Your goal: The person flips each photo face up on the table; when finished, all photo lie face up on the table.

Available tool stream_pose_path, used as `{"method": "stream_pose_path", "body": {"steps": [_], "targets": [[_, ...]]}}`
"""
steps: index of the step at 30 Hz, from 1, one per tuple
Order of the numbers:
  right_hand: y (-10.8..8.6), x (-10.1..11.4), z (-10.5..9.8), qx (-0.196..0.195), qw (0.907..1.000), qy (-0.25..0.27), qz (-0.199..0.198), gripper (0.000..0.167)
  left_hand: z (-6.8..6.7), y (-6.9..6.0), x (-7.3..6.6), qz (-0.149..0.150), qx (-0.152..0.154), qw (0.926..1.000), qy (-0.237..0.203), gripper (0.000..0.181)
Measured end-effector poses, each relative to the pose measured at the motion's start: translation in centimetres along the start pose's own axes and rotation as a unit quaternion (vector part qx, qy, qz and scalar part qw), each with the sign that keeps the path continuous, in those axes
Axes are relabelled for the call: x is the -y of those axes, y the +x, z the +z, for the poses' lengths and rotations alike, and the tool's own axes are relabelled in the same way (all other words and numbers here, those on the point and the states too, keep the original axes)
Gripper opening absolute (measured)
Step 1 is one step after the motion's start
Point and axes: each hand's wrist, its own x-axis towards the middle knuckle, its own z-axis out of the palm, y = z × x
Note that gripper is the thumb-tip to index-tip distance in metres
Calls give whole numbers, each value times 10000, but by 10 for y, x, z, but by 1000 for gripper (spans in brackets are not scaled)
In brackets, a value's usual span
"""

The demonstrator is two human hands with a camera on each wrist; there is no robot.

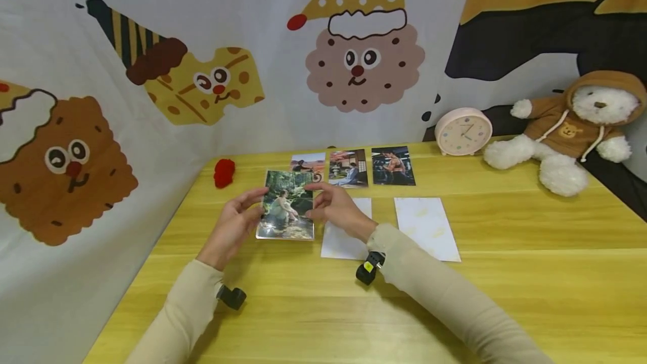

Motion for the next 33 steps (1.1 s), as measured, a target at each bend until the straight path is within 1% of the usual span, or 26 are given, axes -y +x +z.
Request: {"method": "stream_pose_path", "body": {"steps": [2,3,4,5,7,8,9,10,12,14,15,16,19,22,23,27,30,32,33], "targets": [[0,0,-1,-114,9999,-52,-42,64,-3,2,1,-64,231,9980,589,52],[1,-1,-2,-157,9999,-56,-25,64,-5,4,1,-101,330,9949,945,52],[1,-1,-2,-179,9998,-54,13,64,-7,7,1,-143,436,9903,1308,53],[2,-2,-2,-192,9998,-71,50,64,-8,9,1,-174,528,9843,1672,53],[3,-3,-2,-190,9996,-183,115,63,-9,13,-1,-238,708,9712,2264,53],[4,-3,-2,-169,9994,-270,138,63,-9,16,-3,-289,731,9650,2503,53],[5,-4,-1,-144,9990,-397,154,63,-8,18,-4,-311,775,9571,2775,52],[6,-3,0,-110,9983,-560,149,63,-8,20,-6,-322,808,9489,3034,51],[8,-3,2,9,9941,-1076,147,64,-6,23,-8,-314,894,9322,3494,48],[9,-1,4,225,9855,-1673,139,66,-5,26,-8,-325,930,9178,3846,46],[10,0,6,335,9801,-1951,149,67,-5,27,-8,-331,964,9118,3978,45],[10,1,7,435,9741,-2215,154,68,-5,29,-7,-383,968,9081,4056,44],[13,3,10,650,9562,-2848,187,70,-2,32,-5,-506,1023,9029,4145,43],[16,3,12,675,9436,-3232,226,71,1,34,-4,-588,1032,8952,4295,43],[17,3,13,673,9407,-3317,240,70,1,35,-4,-580,1051,8923,4352,43],[20,3,16,629,9270,-3684,307,69,2,39,-2,-549,1097,8749,4685,43],[20,5,17,603,9170,-3935,256,68,2,43,-3,-489,1168,8590,4961,44],[20,6,17,581,9119,-4059,175,67,2,44,-4,-452,1196,8500,5110,47],[20,7,18,581,9108,-4085,153,67,2,45,-4,-444,1199,8465,5169,48]]}}
